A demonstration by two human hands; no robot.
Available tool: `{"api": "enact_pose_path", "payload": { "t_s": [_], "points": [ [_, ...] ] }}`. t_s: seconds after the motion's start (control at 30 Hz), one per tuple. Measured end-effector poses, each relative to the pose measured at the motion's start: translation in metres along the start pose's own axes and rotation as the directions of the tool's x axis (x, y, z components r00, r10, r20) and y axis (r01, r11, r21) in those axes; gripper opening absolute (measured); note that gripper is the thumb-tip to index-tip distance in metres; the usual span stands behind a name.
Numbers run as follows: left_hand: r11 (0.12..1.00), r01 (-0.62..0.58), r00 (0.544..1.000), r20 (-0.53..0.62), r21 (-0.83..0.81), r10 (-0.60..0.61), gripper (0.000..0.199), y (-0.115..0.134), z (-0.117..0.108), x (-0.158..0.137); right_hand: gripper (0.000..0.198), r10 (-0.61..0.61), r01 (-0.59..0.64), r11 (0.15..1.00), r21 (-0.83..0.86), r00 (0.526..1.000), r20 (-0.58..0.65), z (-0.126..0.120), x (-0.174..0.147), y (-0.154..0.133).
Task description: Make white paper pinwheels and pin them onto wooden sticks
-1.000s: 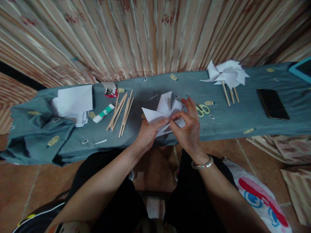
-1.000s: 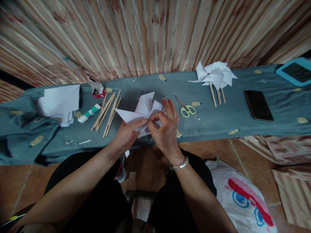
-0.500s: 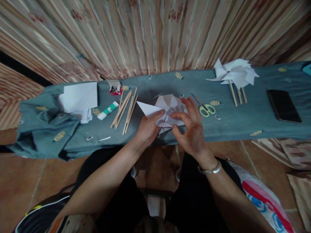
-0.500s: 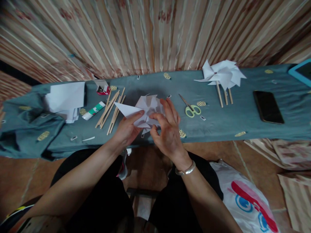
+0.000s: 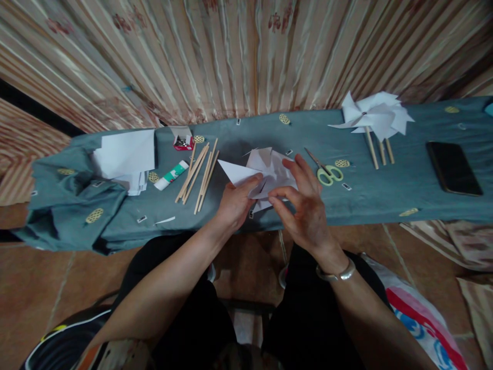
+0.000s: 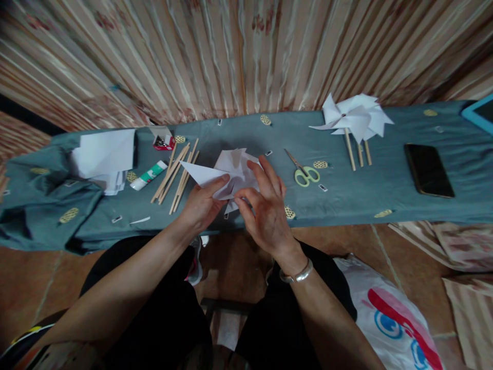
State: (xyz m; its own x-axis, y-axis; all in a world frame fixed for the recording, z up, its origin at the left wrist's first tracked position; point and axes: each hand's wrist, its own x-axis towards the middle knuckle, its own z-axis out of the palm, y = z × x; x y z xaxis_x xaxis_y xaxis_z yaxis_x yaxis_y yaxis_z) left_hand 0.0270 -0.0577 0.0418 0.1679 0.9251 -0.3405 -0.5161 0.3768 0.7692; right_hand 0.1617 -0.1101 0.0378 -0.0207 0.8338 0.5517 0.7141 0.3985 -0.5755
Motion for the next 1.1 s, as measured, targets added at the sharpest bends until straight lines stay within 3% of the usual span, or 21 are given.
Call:
{"api": "enact_pose_path", "payload": {
  "t_s": [0.17,0.57,1.1],
  "points": [
    [0.999,0.002,1.0,-0.011,0.039,-0.002,0.033,-0.001,0.003,-0.005,0.009,0.028,-0.028,0.999,-0.019,1.0,-0.002,-0.001,0.001,0.001],
    [0.998,0.058,0.995,0.084,0.025,-0.06,0.027,-0.004,0.003,-0.009,0.003,0.169,-0.163,0.985,0.048,0.976,-0.14,0.002,0.005,0.009],
    [0.998,0.007,0.996,0.091,0.064,-0.012,0.023,-0.007,0.002,-0.012,0.007,0.203,-0.202,0.979,0.026,0.967,-0.154,0.007,0.008,0.009]
  ]
}}
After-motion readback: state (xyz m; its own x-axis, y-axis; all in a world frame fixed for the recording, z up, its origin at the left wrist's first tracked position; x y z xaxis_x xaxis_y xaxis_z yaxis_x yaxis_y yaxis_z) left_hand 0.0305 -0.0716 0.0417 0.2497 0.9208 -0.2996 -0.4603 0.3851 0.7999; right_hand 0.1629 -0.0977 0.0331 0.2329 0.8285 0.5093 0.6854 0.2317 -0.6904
